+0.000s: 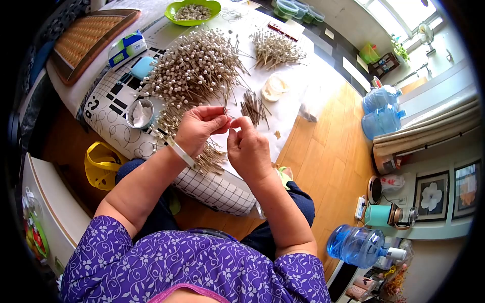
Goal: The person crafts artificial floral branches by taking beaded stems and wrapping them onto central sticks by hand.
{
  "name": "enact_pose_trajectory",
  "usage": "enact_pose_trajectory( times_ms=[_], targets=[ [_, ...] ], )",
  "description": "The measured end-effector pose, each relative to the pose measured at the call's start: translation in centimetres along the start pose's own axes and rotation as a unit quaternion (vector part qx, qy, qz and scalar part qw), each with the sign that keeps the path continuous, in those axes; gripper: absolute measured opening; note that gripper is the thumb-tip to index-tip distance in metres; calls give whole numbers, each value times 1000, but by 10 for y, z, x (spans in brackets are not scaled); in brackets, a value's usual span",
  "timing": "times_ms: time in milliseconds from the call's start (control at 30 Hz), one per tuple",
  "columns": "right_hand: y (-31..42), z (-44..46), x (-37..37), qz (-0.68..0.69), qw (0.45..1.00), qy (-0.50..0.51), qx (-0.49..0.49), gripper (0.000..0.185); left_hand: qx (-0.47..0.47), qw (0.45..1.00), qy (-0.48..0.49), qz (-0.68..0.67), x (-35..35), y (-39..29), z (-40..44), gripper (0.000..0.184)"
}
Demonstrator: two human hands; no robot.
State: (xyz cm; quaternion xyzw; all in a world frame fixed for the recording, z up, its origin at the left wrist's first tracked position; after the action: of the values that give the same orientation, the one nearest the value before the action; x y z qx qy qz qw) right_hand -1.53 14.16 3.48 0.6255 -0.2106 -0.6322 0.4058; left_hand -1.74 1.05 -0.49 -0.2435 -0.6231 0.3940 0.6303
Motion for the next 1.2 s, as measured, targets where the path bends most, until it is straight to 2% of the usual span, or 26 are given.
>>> enact_pose_trajectory(
  times_ms=[67, 133, 267, 533, 633, 767, 867, 967, 1033, 1067, 1200],
  targets=[
    [0, 0, 3, 5, 1000, 1, 7, 8, 5, 1000, -12, -7, 0, 3, 0, 23],
    [-1, 0, 5, -37, 997, -26, -56, 9, 7, 1000, -12, -16, -2, 6, 1, 23],
    [0, -1, 9, -51, 997, -31, -56, 11, 4, 999, -25, -32, 0, 7, -1, 23],
    [5, -3, 15, -99, 979, -73, -162, 9, 5, 999, -30, -38, -4, 8, 1, 23],
    [6, -4, 14, -98, 977, -76, -173, 9, -12, 999, -33, -41, -4, 7, -1, 16],
    [7, -5, 13, -103, 973, -88, -187, 8, -14, 998, -37, -51, -3, 6, 0, 21],
    [9, -7, 12, -134, 975, -75, -158, 5, -20, 997, -43, -53, -2, 6, -1, 20],
    [11, -8, 7, -159, 962, -90, -204, 6, -35, 998, -32, -43, -3, 1, -2, 16],
    [12, -5, -7, 39, 995, -15, -88, 10, -50, 997, 26, -56, -2, -3, -1, 16],
    [-2, 5, -4, 228, 972, -33, -51, 12, -60, 996, 36, -59, 1, -4, -3, 16],
    [-23, 27, -14, 385, 905, 130, 123, 17, -103, 990, 92, -30, 9, -15, -13, 16]
  ],
)
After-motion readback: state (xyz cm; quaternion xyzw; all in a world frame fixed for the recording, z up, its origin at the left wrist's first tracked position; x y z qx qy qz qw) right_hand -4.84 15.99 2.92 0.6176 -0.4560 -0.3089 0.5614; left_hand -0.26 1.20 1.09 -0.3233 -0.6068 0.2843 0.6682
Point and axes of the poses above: each hand's wrist, its own z-axis towards the middle knuckle, its own x-axis out of the palm, y = z × x, the point moved 2 cm from there along z, towards the middle knuckle, and after that the axes turned 11 degrees about x, right-handed, at the moved point
